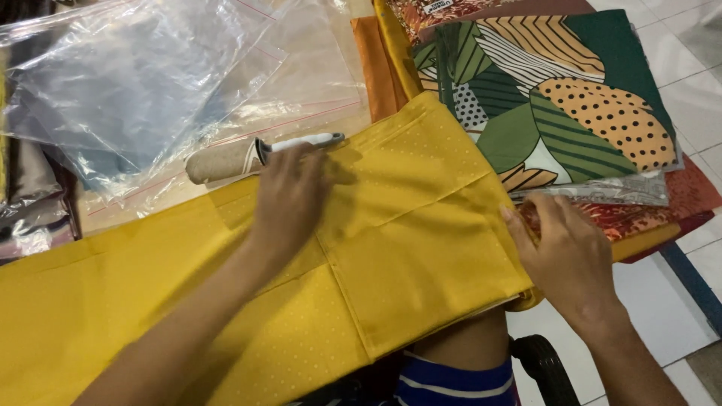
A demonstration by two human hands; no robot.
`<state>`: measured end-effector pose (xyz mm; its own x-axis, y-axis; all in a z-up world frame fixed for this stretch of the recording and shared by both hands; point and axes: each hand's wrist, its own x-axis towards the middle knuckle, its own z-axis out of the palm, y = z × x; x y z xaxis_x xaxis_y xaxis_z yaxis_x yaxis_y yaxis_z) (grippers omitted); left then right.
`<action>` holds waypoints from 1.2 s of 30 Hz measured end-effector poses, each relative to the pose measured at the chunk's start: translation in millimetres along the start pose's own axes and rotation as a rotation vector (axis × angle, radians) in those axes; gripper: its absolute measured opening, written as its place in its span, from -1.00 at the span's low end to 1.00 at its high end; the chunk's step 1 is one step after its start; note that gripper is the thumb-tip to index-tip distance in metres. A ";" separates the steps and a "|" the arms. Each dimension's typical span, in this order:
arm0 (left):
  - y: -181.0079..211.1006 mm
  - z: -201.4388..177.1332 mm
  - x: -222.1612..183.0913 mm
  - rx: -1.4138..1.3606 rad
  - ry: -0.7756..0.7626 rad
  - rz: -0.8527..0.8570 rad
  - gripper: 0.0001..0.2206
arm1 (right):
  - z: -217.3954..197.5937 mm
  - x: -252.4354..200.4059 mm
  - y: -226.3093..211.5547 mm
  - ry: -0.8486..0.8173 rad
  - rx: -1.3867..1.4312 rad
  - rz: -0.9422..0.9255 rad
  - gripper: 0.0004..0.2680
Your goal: The person is using a lint roller to clean a piece of yellow fabric before folding it.
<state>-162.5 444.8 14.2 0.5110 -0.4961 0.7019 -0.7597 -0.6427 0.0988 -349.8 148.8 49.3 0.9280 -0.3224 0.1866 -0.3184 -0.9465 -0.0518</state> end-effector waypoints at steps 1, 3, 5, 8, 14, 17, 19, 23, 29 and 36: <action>19.9 -13.6 5.7 -0.113 0.000 0.061 -0.76 | -3.9 3.7 -5.9 0.148 -0.020 -0.161 -0.74; 49.1 -18.0 -3.3 -0.225 -0.002 0.121 -0.80 | -3.7 13.7 -19.6 0.295 -0.039 -0.320 -0.69; 68.0 0.3 -32.3 -0.246 -0.231 0.260 -0.25 | 4.0 27.1 -35.1 0.174 0.046 -0.586 -0.73; 80.4 -0.3 -39.6 -0.324 -0.424 0.240 -0.24 | 46.0 49.1 -46.5 0.034 0.010 -0.770 -0.55; 79.8 -3.2 -36.8 -0.293 -0.429 0.162 -0.23 | 78.5 113.2 -35.9 -0.019 -0.215 -0.683 -0.48; 77.6 -3.0 -37.7 -0.315 -0.400 0.152 -0.24 | 74.4 138.4 -31.8 -0.111 -0.192 -0.516 -0.46; 72.0 1.6 -39.1 -0.281 -0.430 0.144 -0.19 | 75.0 140.1 -34.1 -0.107 -0.170 -0.487 -0.48; 45.3 3.5 -30.1 -0.163 -0.515 0.078 -0.19 | 75.2 137.3 -33.4 -0.031 -0.096 -0.493 -0.48; 7.5 23.9 -30.4 -0.039 -0.453 -0.069 -0.26 | 72.9 133.7 -35.7 -0.017 -0.084 -0.495 -0.49; -4.3 26.9 -27.7 -0.041 -0.553 -0.139 -0.38 | 74.4 131.6 -35.0 0.027 -0.064 -0.526 -0.50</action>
<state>-162.6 445.6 -24.6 0.7331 -0.6477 0.2076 -0.6799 -0.7059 0.1987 -202.1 138.7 2.7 0.9606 0.1972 0.1961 0.1770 -0.9774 0.1156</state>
